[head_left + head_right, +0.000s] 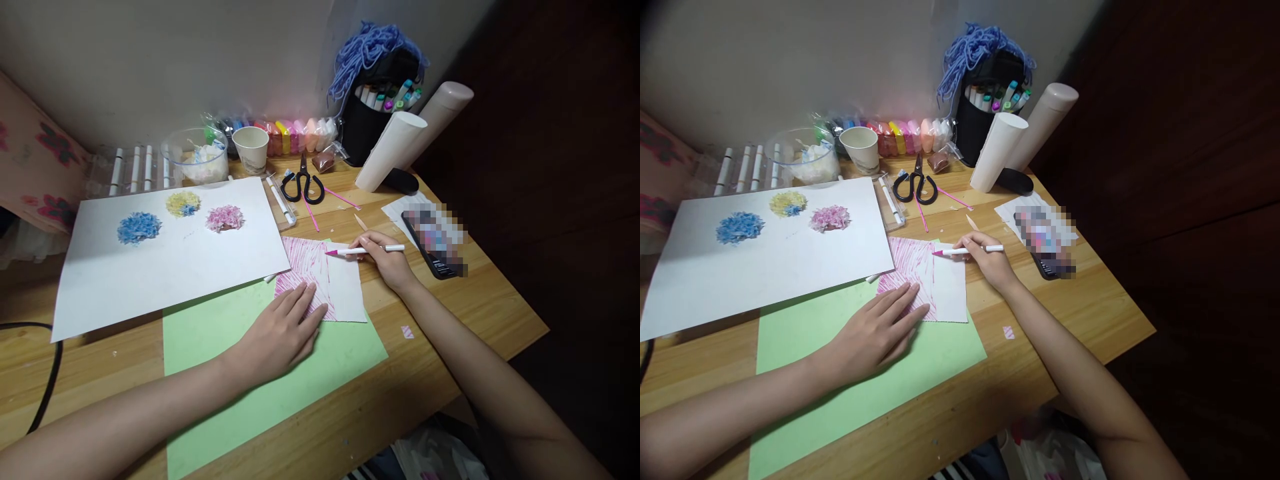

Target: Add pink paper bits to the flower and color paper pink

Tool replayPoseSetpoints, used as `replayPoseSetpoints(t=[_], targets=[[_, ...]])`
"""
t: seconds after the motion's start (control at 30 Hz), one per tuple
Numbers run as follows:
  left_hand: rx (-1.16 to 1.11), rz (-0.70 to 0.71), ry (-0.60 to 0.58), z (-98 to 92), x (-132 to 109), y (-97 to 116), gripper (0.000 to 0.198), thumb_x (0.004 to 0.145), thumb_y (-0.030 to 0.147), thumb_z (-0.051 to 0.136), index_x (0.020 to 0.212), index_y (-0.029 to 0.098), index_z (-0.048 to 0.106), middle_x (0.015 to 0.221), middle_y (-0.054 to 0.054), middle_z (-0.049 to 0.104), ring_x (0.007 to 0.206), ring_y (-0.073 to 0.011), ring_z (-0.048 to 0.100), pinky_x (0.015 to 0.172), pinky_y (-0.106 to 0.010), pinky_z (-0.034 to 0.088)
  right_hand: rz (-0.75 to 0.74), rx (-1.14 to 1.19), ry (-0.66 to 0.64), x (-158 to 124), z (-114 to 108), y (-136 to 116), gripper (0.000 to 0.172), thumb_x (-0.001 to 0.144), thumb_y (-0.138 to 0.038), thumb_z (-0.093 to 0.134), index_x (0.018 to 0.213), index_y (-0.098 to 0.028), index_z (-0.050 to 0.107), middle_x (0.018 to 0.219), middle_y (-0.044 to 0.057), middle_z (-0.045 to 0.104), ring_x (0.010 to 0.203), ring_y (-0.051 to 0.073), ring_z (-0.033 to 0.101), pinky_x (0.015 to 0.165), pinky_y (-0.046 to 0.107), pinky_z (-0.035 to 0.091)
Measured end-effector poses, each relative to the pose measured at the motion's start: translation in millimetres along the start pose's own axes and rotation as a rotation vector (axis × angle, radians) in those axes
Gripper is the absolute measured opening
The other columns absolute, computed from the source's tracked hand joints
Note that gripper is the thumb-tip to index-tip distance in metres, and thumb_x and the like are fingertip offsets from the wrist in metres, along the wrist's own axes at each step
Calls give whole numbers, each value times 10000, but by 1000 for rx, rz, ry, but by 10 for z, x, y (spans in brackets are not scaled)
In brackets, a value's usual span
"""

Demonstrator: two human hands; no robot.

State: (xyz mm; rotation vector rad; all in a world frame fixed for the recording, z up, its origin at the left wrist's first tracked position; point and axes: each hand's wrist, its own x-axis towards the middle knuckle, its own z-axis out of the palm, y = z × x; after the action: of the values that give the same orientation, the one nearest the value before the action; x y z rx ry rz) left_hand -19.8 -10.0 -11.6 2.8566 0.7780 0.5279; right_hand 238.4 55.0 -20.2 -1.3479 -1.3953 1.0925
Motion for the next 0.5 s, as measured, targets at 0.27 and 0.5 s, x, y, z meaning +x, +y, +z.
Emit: replayPoseSetpoints(t=[0.27,0.5], targets=[[7,2,5,-2,1,2,365,913,217,436,1239,86,538,1335,-233,502,1241,-334,487,963,-477,475,68,86,-41,-29,10,-40,313,804,-479,615,713,-184,669,672,17,654,597,141,626,611,266,515],[-6,-3,5,-7,3,-3,370,909,215,447,1247,95,536,1340,-223,502,1249,-330,480,972,-478,468,87,95,-24,-34,10,-21,346,790,-505,625,699,-174,663,649,21,652,595,150,642,588,262,519]])
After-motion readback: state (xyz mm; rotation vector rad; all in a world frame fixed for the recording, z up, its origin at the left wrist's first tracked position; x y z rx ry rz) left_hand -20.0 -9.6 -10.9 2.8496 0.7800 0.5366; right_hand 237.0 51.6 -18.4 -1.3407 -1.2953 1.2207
